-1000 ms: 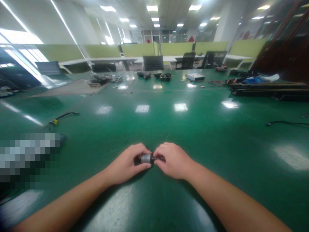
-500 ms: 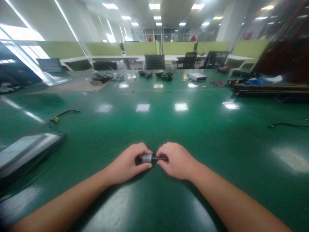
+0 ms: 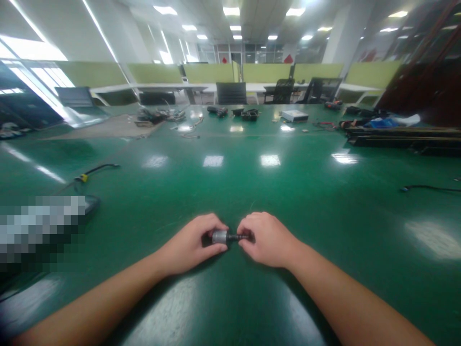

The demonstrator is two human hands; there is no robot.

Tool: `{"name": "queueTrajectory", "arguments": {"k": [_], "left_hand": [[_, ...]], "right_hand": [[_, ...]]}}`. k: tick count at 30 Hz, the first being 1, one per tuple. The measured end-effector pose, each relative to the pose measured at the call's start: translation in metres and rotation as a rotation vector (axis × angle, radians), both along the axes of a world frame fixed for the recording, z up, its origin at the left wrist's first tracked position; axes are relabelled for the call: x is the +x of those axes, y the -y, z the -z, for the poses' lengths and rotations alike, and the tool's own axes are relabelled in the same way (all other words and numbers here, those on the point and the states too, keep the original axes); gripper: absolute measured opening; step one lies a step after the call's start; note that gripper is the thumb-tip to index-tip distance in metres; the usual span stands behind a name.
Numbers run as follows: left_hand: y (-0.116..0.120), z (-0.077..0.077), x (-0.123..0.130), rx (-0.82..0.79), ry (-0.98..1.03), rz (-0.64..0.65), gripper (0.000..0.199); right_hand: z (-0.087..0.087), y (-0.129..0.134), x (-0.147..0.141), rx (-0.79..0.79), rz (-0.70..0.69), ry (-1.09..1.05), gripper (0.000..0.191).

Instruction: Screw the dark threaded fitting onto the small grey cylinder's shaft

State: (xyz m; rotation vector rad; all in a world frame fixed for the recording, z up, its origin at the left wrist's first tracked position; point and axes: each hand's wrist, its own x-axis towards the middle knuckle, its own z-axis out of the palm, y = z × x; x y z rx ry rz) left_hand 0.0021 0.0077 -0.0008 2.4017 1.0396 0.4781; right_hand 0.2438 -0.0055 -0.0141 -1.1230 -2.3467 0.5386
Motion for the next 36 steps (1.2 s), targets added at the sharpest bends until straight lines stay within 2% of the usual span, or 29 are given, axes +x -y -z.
{"name": "queueTrajectory", "arguments": {"k": [24,36], "left_hand": [[0.001,0.000,-0.001,-0.005,0.016,-0.001,0.020],[0.001,-0.001,-0.001,-0.017,0.022,-0.006,0.021]], "right_hand": [[-0.008,-0.003,0.012,-0.081,0.008,0.027,0.010],[-0.009,-0.015,0.033,-0.170,0.029,-0.015,0.008]]}}
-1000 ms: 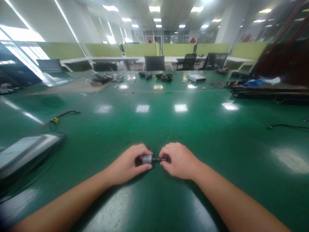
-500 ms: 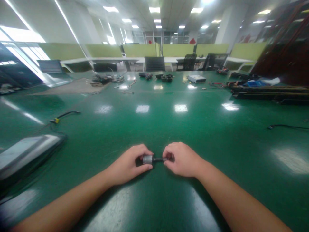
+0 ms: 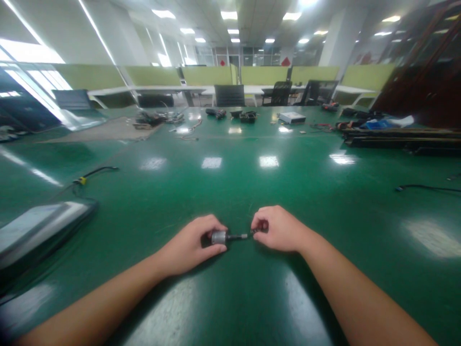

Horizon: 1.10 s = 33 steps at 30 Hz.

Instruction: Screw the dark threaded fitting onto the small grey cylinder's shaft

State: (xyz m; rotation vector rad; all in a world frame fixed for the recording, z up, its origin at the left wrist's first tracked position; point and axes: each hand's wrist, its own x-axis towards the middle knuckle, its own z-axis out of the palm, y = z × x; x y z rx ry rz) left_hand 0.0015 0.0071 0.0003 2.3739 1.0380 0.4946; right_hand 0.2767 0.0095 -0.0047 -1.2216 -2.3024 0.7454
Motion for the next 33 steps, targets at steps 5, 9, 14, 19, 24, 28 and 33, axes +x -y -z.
{"name": "queueTrajectory", "arguments": {"k": [5,9,14,19,24,28,33], "left_hand": [[0.000,0.002,0.000,0.013,0.000,-0.002,0.020],[0.000,0.004,0.001,0.035,0.002,0.012,0.020],[-0.001,0.005,0.001,0.048,0.026,0.028,0.023],[-0.001,0.002,0.001,0.028,0.032,0.032,0.026],[-0.001,0.003,0.002,0.005,0.057,-0.009,0.020],[-0.002,0.006,0.000,-0.010,0.077,-0.034,0.020],[-0.002,0.006,0.000,0.003,0.079,-0.038,0.020]], "right_hand": [[0.000,0.003,-0.009,-0.047,-0.020,-0.036,0.007],[0.006,0.008,-0.034,0.054,-0.067,-0.035,0.003],[0.015,0.011,-0.048,0.181,-0.061,-0.036,0.007],[0.016,0.011,-0.045,0.200,-0.076,-0.014,0.008],[0.015,0.013,-0.045,0.206,-0.057,-0.017,0.014],[0.016,0.013,-0.047,0.213,-0.052,-0.037,0.013],[0.017,0.013,-0.047,0.212,-0.054,-0.048,0.010]]}}
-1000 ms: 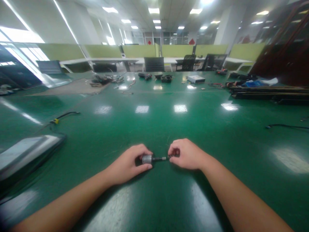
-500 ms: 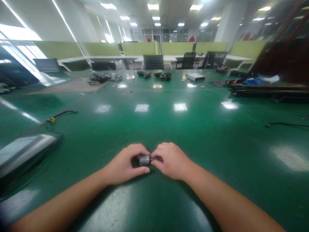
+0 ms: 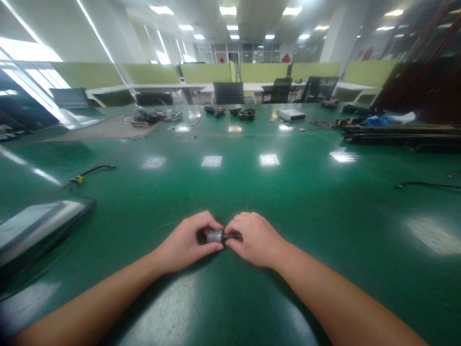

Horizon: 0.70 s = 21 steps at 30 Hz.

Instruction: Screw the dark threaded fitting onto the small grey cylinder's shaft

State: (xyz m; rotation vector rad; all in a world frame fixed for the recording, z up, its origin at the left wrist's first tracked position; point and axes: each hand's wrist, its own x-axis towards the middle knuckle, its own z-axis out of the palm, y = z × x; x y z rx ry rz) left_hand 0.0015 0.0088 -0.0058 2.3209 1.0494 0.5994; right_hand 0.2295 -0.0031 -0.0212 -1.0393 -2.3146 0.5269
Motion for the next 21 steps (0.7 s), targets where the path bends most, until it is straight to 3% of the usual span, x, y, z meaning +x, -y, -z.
{"name": "queueTrajectory", "arguments": {"k": [21], "left_hand": [[0.0004,0.0011,-0.0019,0.014,-0.009,0.011,0.020]], "right_hand": [[-0.0081,0.0016,0.0054,-0.014,0.009,0.077,0.006]]}}
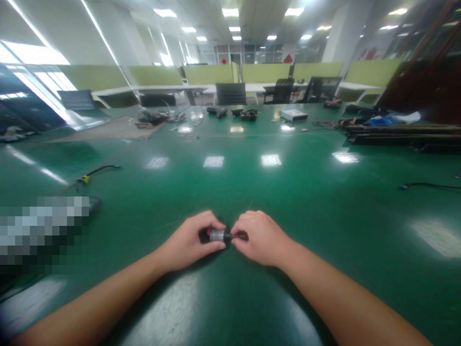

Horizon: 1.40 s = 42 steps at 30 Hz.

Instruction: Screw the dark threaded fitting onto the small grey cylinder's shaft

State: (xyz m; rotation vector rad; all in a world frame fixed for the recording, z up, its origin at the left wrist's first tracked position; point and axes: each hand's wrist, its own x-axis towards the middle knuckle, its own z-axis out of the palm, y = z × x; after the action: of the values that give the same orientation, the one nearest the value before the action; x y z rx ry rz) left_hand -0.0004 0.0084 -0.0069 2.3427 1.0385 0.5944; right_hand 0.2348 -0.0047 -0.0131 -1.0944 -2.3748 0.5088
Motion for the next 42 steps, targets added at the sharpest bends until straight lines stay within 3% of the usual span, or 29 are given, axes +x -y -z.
{"name": "queueTrajectory", "arguments": {"k": [18,42], "left_hand": [[0.001,0.001,-0.001,-0.003,0.018,0.004,0.024],[-0.001,-0.001,0.000,-0.022,0.026,0.002,0.023]], "right_hand": [[-0.006,0.003,0.012,-0.025,0.029,0.131,0.004],[-0.011,0.001,0.026,-0.037,0.023,0.136,0.008]]}}
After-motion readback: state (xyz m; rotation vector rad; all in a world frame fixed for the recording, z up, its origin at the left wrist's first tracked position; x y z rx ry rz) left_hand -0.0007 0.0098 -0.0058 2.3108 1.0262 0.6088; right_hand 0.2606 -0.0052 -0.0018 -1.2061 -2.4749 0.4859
